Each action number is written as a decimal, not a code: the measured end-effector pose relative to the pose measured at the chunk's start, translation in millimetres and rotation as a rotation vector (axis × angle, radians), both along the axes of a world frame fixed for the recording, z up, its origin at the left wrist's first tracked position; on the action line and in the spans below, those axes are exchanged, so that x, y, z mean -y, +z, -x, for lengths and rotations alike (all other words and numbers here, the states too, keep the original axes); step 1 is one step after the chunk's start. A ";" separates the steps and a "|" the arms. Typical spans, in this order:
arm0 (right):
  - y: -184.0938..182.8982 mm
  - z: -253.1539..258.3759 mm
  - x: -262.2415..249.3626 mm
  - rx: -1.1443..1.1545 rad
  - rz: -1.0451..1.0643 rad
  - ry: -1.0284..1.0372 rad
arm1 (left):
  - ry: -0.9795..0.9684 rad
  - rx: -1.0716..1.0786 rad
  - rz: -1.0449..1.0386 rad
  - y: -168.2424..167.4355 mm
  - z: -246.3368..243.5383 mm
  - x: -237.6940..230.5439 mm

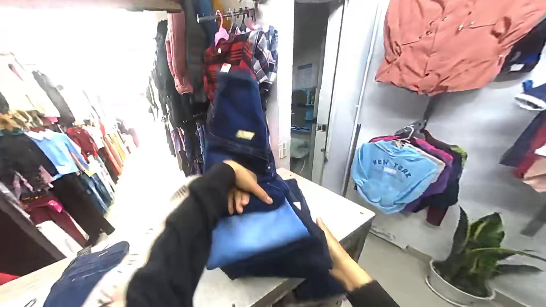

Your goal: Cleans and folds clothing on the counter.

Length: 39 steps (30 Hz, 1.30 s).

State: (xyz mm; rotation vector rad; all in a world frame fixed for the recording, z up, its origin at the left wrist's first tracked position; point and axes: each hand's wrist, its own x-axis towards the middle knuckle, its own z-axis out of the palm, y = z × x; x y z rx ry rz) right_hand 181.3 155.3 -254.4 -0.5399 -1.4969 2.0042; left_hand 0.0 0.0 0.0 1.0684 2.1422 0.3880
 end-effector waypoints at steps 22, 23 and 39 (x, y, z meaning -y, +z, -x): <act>-13.7 10.8 31.3 0.046 -1.593 -0.548 | -0.518 -0.789 -0.607 -61.5 -76.3 35.7; -16.2 12.5 25.8 0.061 -1.591 -0.556 | -0.436 -0.803 -0.757 -50.3 -73.1 33.8; -23.5 35.4 -10.4 0.167 -1.555 -0.570 | 0.091 -0.497 -0.582 -59.7 60.4 -125.0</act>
